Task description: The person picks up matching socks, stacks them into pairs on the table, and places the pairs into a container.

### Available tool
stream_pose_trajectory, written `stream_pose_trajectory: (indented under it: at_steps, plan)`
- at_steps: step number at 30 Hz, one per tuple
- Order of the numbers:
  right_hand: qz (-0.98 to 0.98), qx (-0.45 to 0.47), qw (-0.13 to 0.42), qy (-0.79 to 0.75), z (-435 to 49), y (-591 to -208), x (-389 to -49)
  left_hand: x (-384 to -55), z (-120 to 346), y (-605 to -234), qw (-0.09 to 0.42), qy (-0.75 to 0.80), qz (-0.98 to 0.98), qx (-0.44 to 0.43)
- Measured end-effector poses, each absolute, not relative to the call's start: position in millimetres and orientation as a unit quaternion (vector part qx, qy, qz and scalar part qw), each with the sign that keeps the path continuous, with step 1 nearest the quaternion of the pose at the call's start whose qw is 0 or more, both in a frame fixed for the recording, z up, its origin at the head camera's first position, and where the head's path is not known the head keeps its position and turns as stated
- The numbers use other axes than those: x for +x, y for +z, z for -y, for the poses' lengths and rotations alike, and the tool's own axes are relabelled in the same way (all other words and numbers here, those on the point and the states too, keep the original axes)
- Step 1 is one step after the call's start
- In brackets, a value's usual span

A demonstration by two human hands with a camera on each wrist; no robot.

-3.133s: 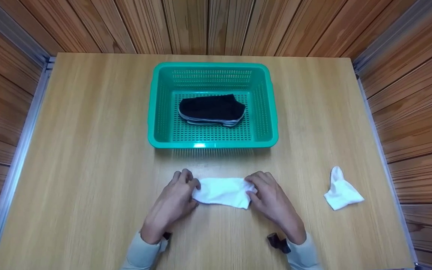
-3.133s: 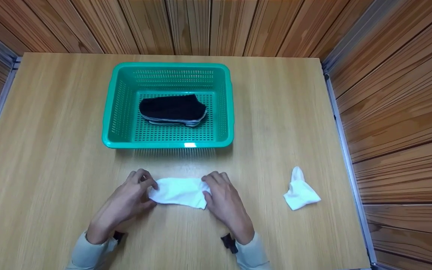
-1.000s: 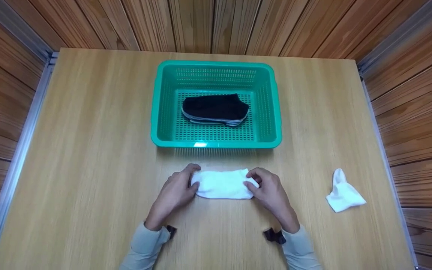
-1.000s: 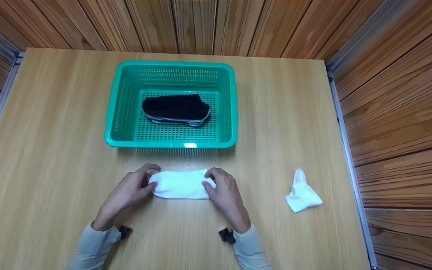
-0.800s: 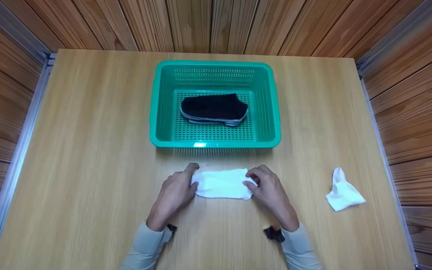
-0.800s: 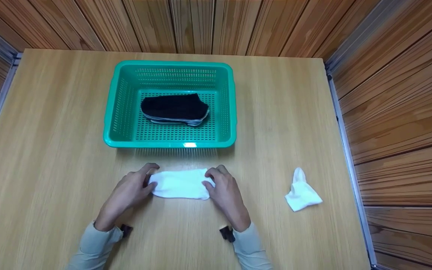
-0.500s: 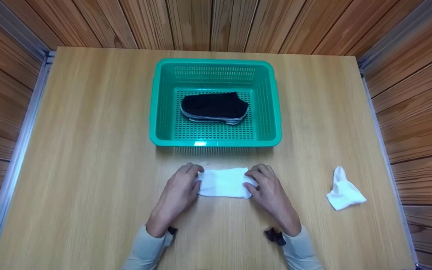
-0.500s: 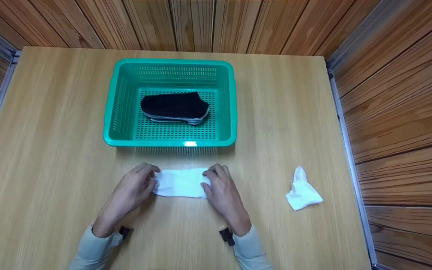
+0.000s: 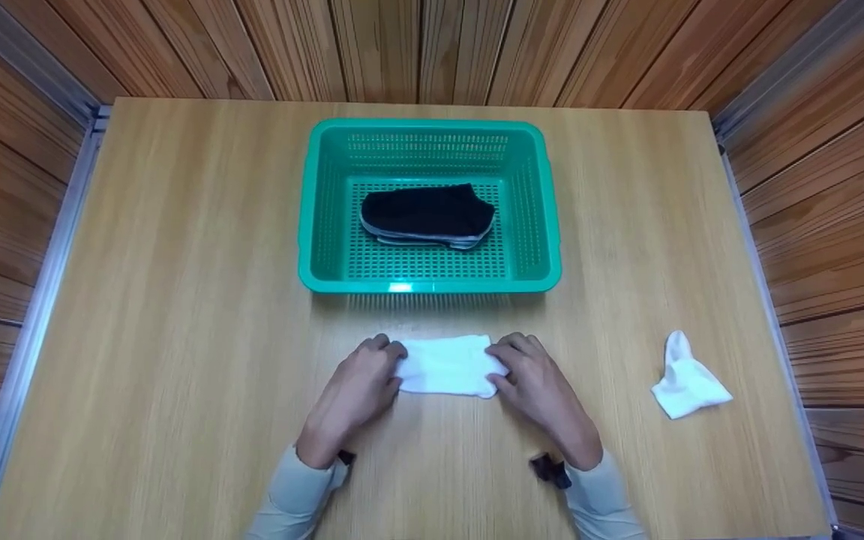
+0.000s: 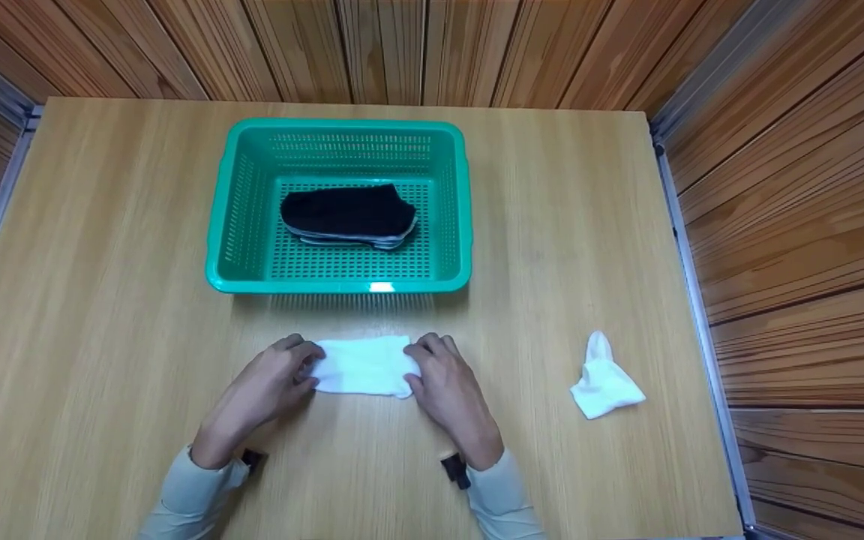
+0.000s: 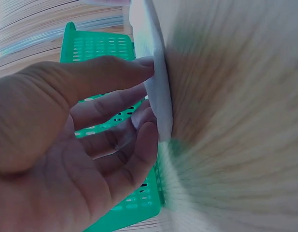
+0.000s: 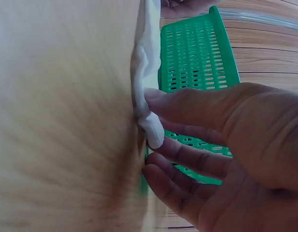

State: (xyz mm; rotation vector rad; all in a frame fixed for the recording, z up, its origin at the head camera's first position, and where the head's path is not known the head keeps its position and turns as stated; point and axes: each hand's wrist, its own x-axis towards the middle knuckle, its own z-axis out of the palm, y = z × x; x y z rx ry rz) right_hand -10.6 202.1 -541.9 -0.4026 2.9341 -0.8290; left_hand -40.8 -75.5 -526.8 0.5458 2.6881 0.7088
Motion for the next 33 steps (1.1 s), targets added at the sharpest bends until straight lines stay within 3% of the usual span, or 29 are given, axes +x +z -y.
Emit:
stream_pose_trajectory:
  at_steps: [10,23,29,33]
  plan:
    - [-0.955,-0.120,0.052,-0.265,-204.2,-535.5,-9.1,-40.2,76.8,-525.7,0.120,0.226,-0.939,0.230]
    - [-0.956,-0.106,-0.021,-0.274,-230.8,-524.3,-10.3,-46.1,79.5,-507.4,0.088,0.249,-0.936,0.231]
    - [-0.958,-0.062,-0.037,-0.277,-260.2,-516.1,-8.8,-57.4,87.3,-485.1,0.055,0.271,-0.935,0.224]
    - [-0.961,-0.021,-0.049,-0.273,-289.1,-508.5,-6.0,-74.1,96.3,-467.2,-0.006,0.286,-0.926,0.248]
